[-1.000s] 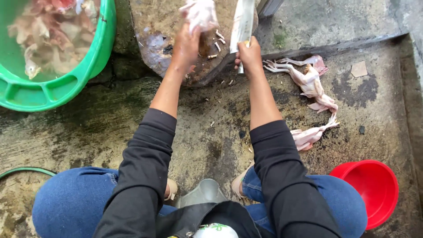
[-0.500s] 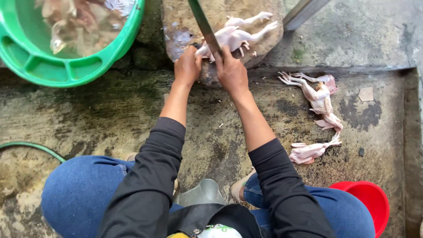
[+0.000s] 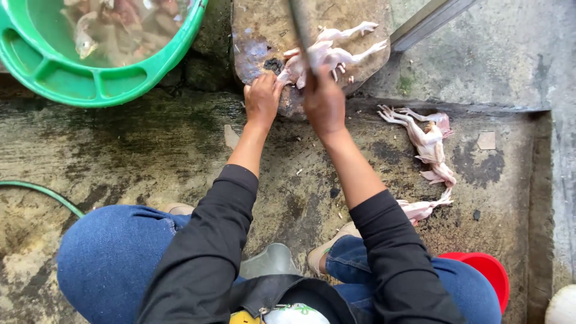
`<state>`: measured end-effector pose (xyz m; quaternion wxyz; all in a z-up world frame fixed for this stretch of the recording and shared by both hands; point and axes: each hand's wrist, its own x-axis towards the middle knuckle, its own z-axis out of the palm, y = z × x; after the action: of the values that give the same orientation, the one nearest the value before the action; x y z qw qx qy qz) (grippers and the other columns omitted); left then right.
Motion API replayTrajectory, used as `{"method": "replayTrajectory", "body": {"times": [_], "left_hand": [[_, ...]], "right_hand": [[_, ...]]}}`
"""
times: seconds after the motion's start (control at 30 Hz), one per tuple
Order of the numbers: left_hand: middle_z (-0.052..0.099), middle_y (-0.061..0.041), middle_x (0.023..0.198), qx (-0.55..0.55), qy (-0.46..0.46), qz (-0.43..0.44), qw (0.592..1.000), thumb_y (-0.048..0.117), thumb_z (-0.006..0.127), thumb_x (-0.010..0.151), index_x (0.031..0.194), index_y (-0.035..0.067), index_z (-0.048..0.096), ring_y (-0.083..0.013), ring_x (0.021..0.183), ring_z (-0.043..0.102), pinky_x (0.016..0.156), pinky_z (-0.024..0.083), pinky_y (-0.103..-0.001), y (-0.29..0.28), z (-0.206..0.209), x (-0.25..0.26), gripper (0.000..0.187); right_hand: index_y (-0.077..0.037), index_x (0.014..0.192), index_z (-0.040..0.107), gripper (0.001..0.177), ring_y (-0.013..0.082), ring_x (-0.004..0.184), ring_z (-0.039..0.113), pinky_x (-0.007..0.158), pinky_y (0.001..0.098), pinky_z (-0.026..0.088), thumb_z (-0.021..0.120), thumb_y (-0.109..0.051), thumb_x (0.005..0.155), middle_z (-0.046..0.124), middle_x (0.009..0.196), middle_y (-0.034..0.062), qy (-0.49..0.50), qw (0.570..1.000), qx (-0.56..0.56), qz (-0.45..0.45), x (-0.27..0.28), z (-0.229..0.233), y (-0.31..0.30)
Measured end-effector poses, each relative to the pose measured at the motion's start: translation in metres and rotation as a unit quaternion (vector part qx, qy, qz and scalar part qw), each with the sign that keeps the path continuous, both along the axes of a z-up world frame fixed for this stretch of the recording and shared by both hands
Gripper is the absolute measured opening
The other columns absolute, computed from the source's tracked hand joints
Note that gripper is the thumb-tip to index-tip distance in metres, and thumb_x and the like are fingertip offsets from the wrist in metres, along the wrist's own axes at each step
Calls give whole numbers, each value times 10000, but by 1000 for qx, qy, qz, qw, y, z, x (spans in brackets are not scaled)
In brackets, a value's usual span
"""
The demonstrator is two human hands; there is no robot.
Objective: Chopping whole raw chickens into smaller pieces on a wooden block using a cleaver.
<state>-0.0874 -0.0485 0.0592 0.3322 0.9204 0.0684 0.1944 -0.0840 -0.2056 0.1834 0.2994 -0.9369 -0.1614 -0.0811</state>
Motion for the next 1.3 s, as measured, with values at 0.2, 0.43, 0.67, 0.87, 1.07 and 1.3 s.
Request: {"method": "replayTrajectory", "body": {"times": [0.2, 0.43, 0.67, 0.87, 1.07, 1.3], "left_hand": [[700, -80, 1011, -16, 35, 13, 999, 205, 715, 920, 1000, 97, 614, -318, 1002, 661, 823, 452, -503, -3, -3, 1, 169], [696, -143, 975, -23, 6, 10, 1000, 178, 727, 810, 1015, 73, 597, -382, 932, 680, 762, 479, -543, -8, 6, -3, 265], [703, -266, 987, -55, 168, -14, 984, 272, 706, 893, 1011, 10, 656, -477, 917, 673, 793, 522, -568, 17, -11, 9, 292], [706, -304, 1002, -101, 211, -28, 972, 315, 685, 904, 994, -23, 702, -458, 969, 692, 870, 539, -525, 4, -16, 46, 350], [698, -307, 1028, -89, 204, -35, 974, 316, 684, 914, 1013, -47, 674, -474, 989, 673, 879, 528, -530, 19, -17, 48, 377], [693, -103, 810, -559, 143, 79, 813, 224, 566, 1002, 1017, 1, 578, -196, 643, 676, 517, 554, -340, 33, 12, 40, 223]], "right_hand": [[-72, 1108, 590, 234, 486, 793, 690, 670, 578, 514, 568, -286, 1018, 707, 838, 254, 110, 987, -116, -24, -9, 10, -17], [-46, 1260, 534, 286, 501, 833, 688, 692, 578, 517, 516, -267, 1079, 690, 885, 280, -97, 984, 147, -14, -18, 22, 1], [-75, 1148, 611, 288, 488, 942, 676, 811, 599, 516, 574, -329, 1018, 713, 993, 270, 211, 961, -177, -34, -1, -29, -38], [-131, 1161, 623, 281, 474, 942, 684, 815, 582, 523, 582, -340, 976, 714, 974, 259, 190, 970, -135, -62, -3, 12, -27], [36, 1268, 525, 309, 438, 722, 689, 602, 540, 503, 532, -211, 1083, 694, 788, 275, -5, 998, 52, -36, -28, 1, -37], [-69, 1227, 546, 276, 440, 827, 717, 704, 529, 563, 507, -266, 1038, 715, 886, 257, 311, 938, -130, -76, -15, 14, -52]]}}
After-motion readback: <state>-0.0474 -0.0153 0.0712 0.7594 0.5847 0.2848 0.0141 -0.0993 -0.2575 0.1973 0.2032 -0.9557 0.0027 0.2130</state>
